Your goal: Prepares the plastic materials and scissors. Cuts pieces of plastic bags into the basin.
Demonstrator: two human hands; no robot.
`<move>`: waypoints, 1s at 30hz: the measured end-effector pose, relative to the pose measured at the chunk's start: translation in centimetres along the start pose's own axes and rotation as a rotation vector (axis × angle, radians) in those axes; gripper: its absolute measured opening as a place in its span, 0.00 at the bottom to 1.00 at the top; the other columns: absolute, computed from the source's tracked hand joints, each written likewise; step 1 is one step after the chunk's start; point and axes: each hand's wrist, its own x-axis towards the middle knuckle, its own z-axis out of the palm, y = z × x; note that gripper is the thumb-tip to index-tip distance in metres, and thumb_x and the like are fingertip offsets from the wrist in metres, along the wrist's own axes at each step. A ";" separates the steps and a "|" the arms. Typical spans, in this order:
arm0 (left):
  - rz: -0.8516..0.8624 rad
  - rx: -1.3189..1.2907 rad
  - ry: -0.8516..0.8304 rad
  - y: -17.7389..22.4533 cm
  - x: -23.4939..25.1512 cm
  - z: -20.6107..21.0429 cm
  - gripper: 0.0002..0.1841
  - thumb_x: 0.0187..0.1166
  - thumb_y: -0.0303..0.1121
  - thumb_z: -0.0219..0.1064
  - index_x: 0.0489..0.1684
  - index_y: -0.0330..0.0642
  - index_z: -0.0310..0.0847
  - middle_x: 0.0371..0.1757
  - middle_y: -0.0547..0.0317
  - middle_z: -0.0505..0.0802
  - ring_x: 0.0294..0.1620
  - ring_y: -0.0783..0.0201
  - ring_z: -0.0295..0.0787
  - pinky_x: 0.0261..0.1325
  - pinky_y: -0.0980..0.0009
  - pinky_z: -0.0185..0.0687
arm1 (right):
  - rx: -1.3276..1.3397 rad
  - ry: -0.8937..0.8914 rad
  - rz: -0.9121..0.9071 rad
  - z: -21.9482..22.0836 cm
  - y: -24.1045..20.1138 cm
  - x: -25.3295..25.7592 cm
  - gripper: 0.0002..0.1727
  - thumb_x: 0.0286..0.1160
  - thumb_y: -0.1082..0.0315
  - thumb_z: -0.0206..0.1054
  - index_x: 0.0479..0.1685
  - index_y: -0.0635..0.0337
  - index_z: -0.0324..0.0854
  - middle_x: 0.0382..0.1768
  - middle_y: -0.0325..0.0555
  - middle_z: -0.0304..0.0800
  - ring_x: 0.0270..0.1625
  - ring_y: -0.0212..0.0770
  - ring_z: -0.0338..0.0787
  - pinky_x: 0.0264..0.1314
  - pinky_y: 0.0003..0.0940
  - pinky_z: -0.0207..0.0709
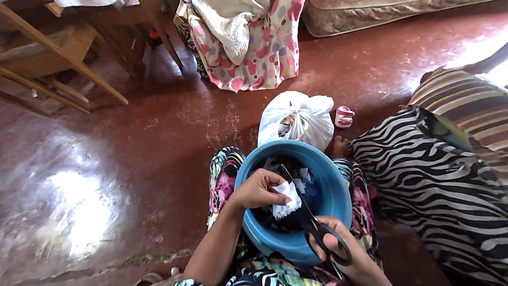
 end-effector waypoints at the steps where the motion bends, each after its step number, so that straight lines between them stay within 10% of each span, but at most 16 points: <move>1: -0.003 -0.002 0.005 0.0 0.0 0.0 0.06 0.65 0.19 0.73 0.34 0.40 0.88 0.31 0.76 0.94 0.34 0.84 0.89 0.41 0.83 0.86 | 0.002 0.001 -0.002 0.0 0.1 0.0 0.18 0.72 0.41 0.72 0.35 0.45 0.90 0.23 0.24 0.90 0.25 0.16 0.85 0.30 0.11 0.78; 7: -0.039 -0.009 -0.041 0.0 0.0 0.7 0.08 0.66 0.17 0.72 0.30 0.42 0.88 0.30 0.78 0.93 0.33 0.87 0.88 0.40 0.85 0.85 | -0.049 -0.167 0.010 -0.8 0.2 0.1 0.30 0.71 0.29 0.64 0.47 0.46 0.89 0.34 0.29 0.93 0.36 0.21 0.89 0.41 0.16 0.81; 11: -0.067 0.040 -0.061 -0.1 0.0 0.7 0.05 0.66 0.16 0.72 0.31 0.36 0.89 0.32 0.75 0.94 0.34 0.86 0.88 0.42 0.85 0.84 | -0.031 -0.003 -0.011 0.0 -0.1 0.2 0.19 0.71 0.39 0.72 0.39 0.44 0.91 0.26 0.24 0.92 0.27 0.17 0.87 0.32 0.12 0.80; 15: -0.051 0.047 0.284 0.4 -0.2 1.0 0.03 0.67 0.20 0.72 0.34 0.32 0.90 0.46 0.63 0.96 0.45 0.78 0.91 0.51 0.77 0.87 | -0.045 -0.014 -0.059 -0.7 -0.6 -0.2 0.23 0.72 0.35 0.67 0.46 0.42 0.91 0.33 0.27 0.94 0.34 0.20 0.90 0.38 0.15 0.82; 20: 0.070 -0.082 0.781 1.3 0.7 1.7 0.09 0.68 0.14 0.69 0.33 0.39 0.90 0.32 0.69 0.96 0.35 0.77 0.93 0.46 0.75 0.91 | 0.005 -0.155 0.031 -1.2 -0.4 -0.9 0.30 0.73 0.29 0.62 0.52 0.42 0.90 0.40 0.31 0.96 0.40 0.23 0.91 0.42 0.16 0.82; 30: -0.059 -0.404 0.780 2.3 1.0 2.4 0.11 0.72 0.11 0.62 0.39 0.37 0.84 0.33 0.61 0.95 0.32 0.71 0.93 0.41 0.74 0.91 | -0.198 -0.029 0.119 -0.3 -0.7 -0.6 0.28 0.66 0.29 0.68 0.40 0.44 0.87 0.32 0.27 0.94 0.33 0.20 0.90 0.38 0.16 0.81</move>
